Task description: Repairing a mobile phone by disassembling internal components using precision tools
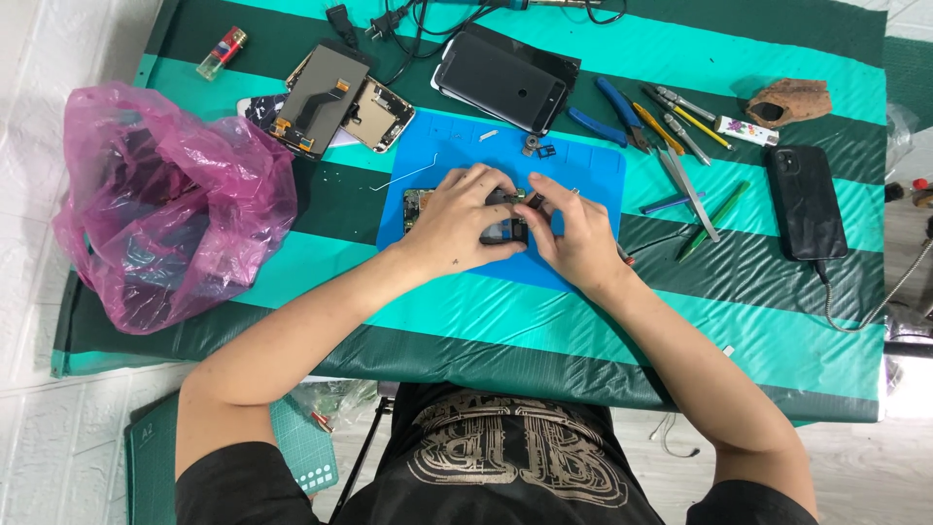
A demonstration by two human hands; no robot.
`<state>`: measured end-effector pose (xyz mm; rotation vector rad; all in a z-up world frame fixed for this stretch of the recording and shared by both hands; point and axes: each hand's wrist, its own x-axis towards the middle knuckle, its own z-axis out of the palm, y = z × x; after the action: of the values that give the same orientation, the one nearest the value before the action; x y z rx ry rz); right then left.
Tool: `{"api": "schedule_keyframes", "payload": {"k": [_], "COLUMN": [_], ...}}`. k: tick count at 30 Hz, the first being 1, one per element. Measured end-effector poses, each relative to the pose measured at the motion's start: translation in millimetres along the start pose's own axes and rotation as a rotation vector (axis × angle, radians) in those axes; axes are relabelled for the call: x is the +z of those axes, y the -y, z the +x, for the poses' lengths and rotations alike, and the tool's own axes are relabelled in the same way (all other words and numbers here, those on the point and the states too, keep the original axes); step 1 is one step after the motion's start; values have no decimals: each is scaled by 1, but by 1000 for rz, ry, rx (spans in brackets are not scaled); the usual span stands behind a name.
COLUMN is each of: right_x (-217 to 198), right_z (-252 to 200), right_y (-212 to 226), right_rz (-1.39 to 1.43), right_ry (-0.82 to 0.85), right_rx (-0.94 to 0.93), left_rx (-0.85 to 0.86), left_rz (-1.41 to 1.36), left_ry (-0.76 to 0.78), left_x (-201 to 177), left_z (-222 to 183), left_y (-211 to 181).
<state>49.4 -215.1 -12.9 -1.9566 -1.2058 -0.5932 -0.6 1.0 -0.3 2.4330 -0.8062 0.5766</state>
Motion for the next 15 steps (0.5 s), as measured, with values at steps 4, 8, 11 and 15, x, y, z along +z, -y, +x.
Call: {"api": "schedule_keyframes", "payload": {"k": [4,8,11,15], "right_x": [-10,-11,-9,-13], "right_z": [6,8,6,7], "right_y": [7,9,-1,10], "right_rz": [121,349,469,429], "right_ry": [-43,-186,-266,-199], "right_rx": [99,162,218,261], "left_rx": [7,-6,77,14], "left_rz": [3,-108,-14,391], "left_ry": [38,55,-131,-99], "left_x": [-6,-32,-36,-46], "left_z": [-1,9,8,-3], "left_y": [0,5,37,87]}}
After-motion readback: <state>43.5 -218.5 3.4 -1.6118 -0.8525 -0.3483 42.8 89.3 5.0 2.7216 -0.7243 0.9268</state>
